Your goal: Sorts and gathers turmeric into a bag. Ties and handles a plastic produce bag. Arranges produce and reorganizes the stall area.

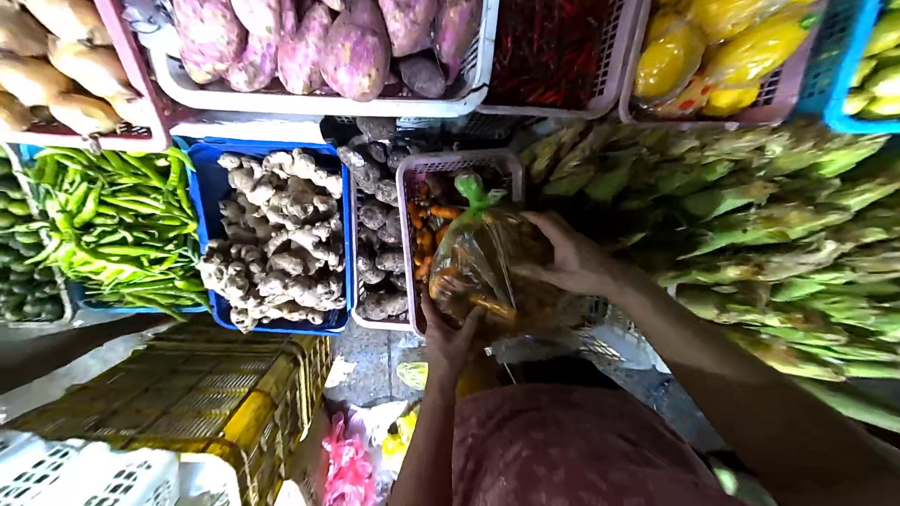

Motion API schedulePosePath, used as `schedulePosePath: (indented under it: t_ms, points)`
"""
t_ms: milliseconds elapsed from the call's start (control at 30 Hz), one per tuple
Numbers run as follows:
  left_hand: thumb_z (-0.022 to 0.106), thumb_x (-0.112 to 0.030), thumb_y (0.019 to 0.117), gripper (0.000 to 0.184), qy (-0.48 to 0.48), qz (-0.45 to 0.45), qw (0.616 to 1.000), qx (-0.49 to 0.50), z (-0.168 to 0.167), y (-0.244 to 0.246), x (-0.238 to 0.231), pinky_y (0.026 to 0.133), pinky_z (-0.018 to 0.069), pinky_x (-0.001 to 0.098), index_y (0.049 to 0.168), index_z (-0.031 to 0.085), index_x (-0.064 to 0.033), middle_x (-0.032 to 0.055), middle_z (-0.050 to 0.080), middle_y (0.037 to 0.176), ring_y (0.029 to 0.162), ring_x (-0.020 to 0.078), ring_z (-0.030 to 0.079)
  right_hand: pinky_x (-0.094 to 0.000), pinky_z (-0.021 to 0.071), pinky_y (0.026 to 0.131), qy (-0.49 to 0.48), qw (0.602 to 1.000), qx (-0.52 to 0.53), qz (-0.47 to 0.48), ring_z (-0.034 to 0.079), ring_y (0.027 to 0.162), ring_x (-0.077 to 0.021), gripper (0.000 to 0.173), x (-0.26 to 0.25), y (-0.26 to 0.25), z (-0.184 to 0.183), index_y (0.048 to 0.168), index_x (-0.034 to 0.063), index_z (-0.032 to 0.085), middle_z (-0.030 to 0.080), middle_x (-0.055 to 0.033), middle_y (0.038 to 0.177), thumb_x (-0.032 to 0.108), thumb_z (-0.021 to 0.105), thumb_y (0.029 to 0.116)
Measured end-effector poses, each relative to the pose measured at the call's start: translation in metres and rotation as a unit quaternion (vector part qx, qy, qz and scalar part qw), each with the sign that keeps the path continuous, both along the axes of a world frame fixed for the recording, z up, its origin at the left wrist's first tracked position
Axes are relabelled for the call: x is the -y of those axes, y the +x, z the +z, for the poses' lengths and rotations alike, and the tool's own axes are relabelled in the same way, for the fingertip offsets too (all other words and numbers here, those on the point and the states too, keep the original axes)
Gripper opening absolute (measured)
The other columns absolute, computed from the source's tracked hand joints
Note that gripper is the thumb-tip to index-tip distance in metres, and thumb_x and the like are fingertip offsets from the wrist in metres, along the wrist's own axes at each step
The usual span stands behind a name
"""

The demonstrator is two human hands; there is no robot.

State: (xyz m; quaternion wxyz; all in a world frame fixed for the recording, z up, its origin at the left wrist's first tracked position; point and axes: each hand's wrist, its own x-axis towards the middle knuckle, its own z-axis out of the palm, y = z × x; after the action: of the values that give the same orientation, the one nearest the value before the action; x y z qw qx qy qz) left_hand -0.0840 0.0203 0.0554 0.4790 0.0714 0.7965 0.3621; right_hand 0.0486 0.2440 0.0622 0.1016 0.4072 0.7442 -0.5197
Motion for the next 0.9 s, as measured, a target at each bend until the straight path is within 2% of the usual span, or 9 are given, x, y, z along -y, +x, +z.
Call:
schedulePosePath:
  t_ms: [167,300,400,467,533,600,700,833,900]
  points:
    - [0.08,-0.021,0.0818,0.094,0.026,0.039,0.999,0.019,-0.004,-0.003,0.001,0.101,0.0542,0.0368,0.154,0.026,0.0061,0.0252,0.059,0.134,0.118,0.021,0.064,-0.0528,0.0393,0.116,0.075,0.996,0.022,-0.042,0.045,0.143,-0.0388,0.084,0.03,0.022,0.019,0.155,0.0003,0.037,0.044,-0.0251,0.155,0.048,0.069,0.0936]
    - [0.073,-0.012,0.0869,0.082,0.039,0.09,0.99,0.099,-0.003,-0.017,0.003,0.092,0.059,0.0344,0.153,0.027,0.0033,0.0187,0.062,0.127,0.107,0.0168,0.068,-0.0425,0.0574,0.091,0.088,0.988,0.043,-0.121,0.069,0.103,-0.0277,0.046,0.05,0.03,0.041,0.119,-0.0037,0.065,0.069,-0.0211,0.113,0.038,0.062,0.0998]
    - [0.065,-0.017,0.0923,0.068,0.069,0.124,0.972,0.189,-0.004,-0.028,0.007,0.079,0.0624,0.033,0.148,0.032,0.0022,0.0098,0.07,0.109,0.09,0.0129,0.072,-0.0612,0.0474,0.101,-0.037,0.977,0.186,-0.101,0.062,0.117,-0.0434,0.076,0.044,0.053,0.034,0.133,-0.0067,0.058,0.063,-0.0295,0.127,0.058,0.063,0.0946]
    - [0.062,-0.025,0.0925,0.062,0.073,0.131,0.96,0.235,-0.004,-0.037,0.008,0.079,0.0629,0.0329,0.143,0.036,0.0007,0.0063,0.071,0.103,0.088,0.0117,0.072,-0.0517,0.0409,0.114,-0.104,0.971,0.142,-0.162,0.052,0.136,-0.0365,0.083,0.046,0.056,0.019,0.147,-0.0055,0.046,0.053,-0.0278,0.145,0.054,0.067,0.0924]
    - [0.058,-0.022,0.0945,0.053,0.041,0.122,0.962,0.239,0.0,-0.038,0.006,0.076,0.0625,0.0316,0.139,0.039,0.0001,0.0058,0.069,0.099,0.085,0.0108,0.071,-0.0378,0.042,0.115,-0.188,0.941,0.07,-0.273,0.049,0.138,-0.0234,0.078,0.058,0.047,0.01,0.154,-0.0019,0.036,0.048,-0.0219,0.151,0.04,0.067,0.0955]
    - [0.061,-0.013,0.0947,0.057,0.023,0.05,0.985,0.164,0.002,-0.035,-0.002,0.082,0.0611,0.0331,0.144,0.037,0.0022,0.0119,0.068,0.11,0.093,0.0139,0.07,-0.0379,0.0453,0.113,-0.217,0.925,0.046,-0.31,0.051,0.137,-0.0217,0.082,0.066,0.038,0.013,0.158,0.0023,0.03,0.048,-0.0195,0.151,0.035,0.071,0.0947]
    - [0.072,-0.013,0.0829,0.095,0.027,-0.147,0.989,-0.006,0.029,-0.024,-0.007,0.097,0.0559,0.0445,0.159,0.018,0.0056,0.0261,0.061,0.134,0.115,0.0262,0.067,-0.0385,0.05,0.106,-0.126,0.965,-0.001,-0.231,0.059,0.125,-0.0233,0.071,0.083,0.038,0.036,0.143,-0.0045,0.049,0.057,-0.0227,0.139,0.033,0.075,0.0891]
    - [0.069,-0.01,0.0828,0.085,0.023,-0.135,0.987,-0.081,0.056,-0.012,-0.004,0.086,0.0596,0.0392,0.157,0.028,0.0035,0.0224,0.066,0.125,0.101,0.0202,0.072,-0.0296,0.0534,0.097,-0.086,0.975,-0.052,-0.2,0.061,0.115,-0.0156,0.06,0.092,0.029,0.053,0.13,-0.0026,0.058,0.059,-0.0186,0.13,0.037,0.073,0.0872]
    - [0.067,-0.008,0.0861,0.086,0.027,-0.12,0.99,-0.068,0.044,-0.012,-0.008,0.094,0.0566,0.0412,0.159,0.021,0.0035,0.0263,0.058,0.138,0.113,0.0243,0.067,-0.0347,0.051,0.102,-0.054,0.98,-0.065,-0.182,0.058,0.123,-0.0229,0.061,0.088,0.024,0.042,0.127,-0.0044,0.061,0.055,-0.0236,0.137,0.044,0.071,0.0902]
